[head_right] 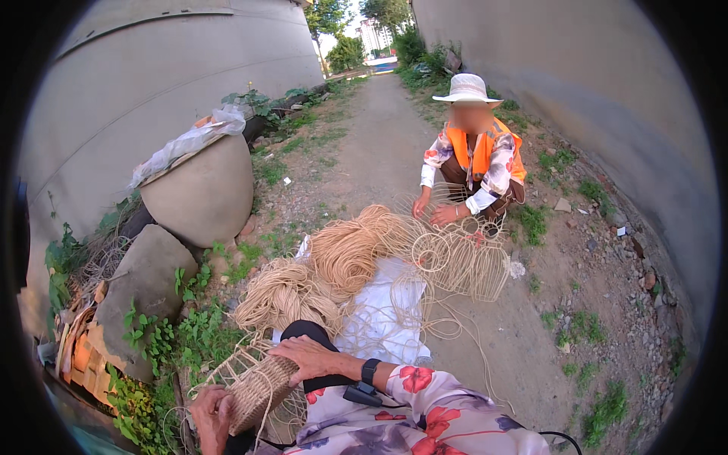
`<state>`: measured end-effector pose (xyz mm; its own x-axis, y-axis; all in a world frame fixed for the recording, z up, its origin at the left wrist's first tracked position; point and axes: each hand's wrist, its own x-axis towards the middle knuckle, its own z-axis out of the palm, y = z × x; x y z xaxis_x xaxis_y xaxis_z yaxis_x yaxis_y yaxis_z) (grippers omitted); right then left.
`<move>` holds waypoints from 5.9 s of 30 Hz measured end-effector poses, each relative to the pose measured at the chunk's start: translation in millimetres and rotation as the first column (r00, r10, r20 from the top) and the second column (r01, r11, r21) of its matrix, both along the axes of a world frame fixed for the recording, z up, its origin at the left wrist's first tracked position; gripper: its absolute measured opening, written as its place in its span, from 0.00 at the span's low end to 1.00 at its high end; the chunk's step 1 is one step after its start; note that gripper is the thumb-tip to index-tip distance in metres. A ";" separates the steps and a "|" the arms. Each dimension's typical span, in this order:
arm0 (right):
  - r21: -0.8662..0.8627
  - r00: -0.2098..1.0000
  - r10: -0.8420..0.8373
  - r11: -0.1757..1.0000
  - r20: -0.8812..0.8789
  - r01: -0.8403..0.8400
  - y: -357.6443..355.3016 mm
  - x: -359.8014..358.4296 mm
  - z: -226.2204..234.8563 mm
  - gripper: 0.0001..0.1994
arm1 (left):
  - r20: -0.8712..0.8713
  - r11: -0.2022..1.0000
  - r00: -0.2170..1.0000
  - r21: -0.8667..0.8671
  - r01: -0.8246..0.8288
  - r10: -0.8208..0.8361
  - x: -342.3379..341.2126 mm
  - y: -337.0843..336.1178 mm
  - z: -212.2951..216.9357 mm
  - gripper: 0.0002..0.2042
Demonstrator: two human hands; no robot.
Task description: Weaving a small basket structure using thin strips of woody or fibrous material.
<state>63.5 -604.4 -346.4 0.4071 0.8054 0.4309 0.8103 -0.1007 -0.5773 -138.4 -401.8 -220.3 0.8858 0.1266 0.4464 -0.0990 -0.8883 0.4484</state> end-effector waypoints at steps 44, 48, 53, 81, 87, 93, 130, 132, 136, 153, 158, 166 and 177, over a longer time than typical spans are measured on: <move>-0.085 0.998 -0.029 0.996 -0.049 0.025 0.5 -3.3 9.6 0.43 | -0.092 0.971 0.984 -0.176 -0.165 0.150 -35.2 64.2 8.7 0.09; -0.046 0.999 -0.017 0.999 -0.039 0.015 3.1 -5.0 2.7 0.43 | -0.221 0.995 0.970 0.013 -0.098 0.099 -18.7 40.3 14.6 0.08; -0.033 0.999 -0.039 0.999 0.000 0.039 2.6 0.8 5.0 0.42 | -0.367 0.946 0.891 0.274 -0.172 0.268 -5.0 21.6 31.2 0.09; 0.022 0.999 -0.037 0.999 0.034 0.036 4.9 2.5 -5.5 0.42 | -0.246 0.929 0.928 0.313 -0.199 0.281 -55.1 54.8 19.4 0.08; 0.012 0.999 -0.008 1.000 0.035 0.008 3.5 -1.6 -11.9 0.43 | -0.325 0.969 0.922 0.194 -0.153 0.210 -33.1 41.1 0.4 0.09; 0.018 1.000 -0.003 1.000 -0.005 0.003 6.7 -2.3 -6.4 0.42 | -0.320 0.948 0.940 0.318 -0.011 0.118 -12.4 25.8 19.2 0.12; -0.008 0.999 -0.013 1.000 0.052 0.013 10.5 1.3 -1.5 0.43 | 0.071 0.987 0.991 0.101 -0.122 0.115 -17.0 25.8 -5.7 0.03; 0.007 0.999 -0.021 1.000 0.044 0.020 10.1 2.3 -2.7 0.43 | 0.133 0.955 0.955 0.105 -0.279 0.264 -28.4 42.0 -11.5 0.02; -0.033 0.998 -0.048 0.998 0.030 0.049 0.4 1.2 -0.1 0.43 | 0.032 0.659 0.661 0.060 -0.750 0.750 -115.9 149.9 -17.9 0.02; -0.018 0.995 -0.062 0.998 0.084 0.063 10.2 -1.3 -0.7 0.42 | 0.036 0.984 0.988 0.087 -0.154 0.152 -33.8 39.4 -4.2 0.05; 0.013 0.998 -0.030 0.999 0.064 0.029 11.9 1.3 -3.2 0.42 | 0.147 0.968 0.979 0.189 -0.168 0.141 -21.0 26.1 -8.5 0.05; -0.045 0.998 -0.057 0.997 0.000 0.057 2.5 -0.6 3.3 0.42 | 0.250 0.700 0.756 0.286 -0.655 0.605 -85.2 111.7 -13.2 0.02; 0.245 0.990 0.057 0.969 -0.125 -0.025 -2.1 -19.9 61.1 0.17 | -0.232 0.591 0.828 -0.604 -0.534 0.510 -156.5 146.4 -49.1 0.04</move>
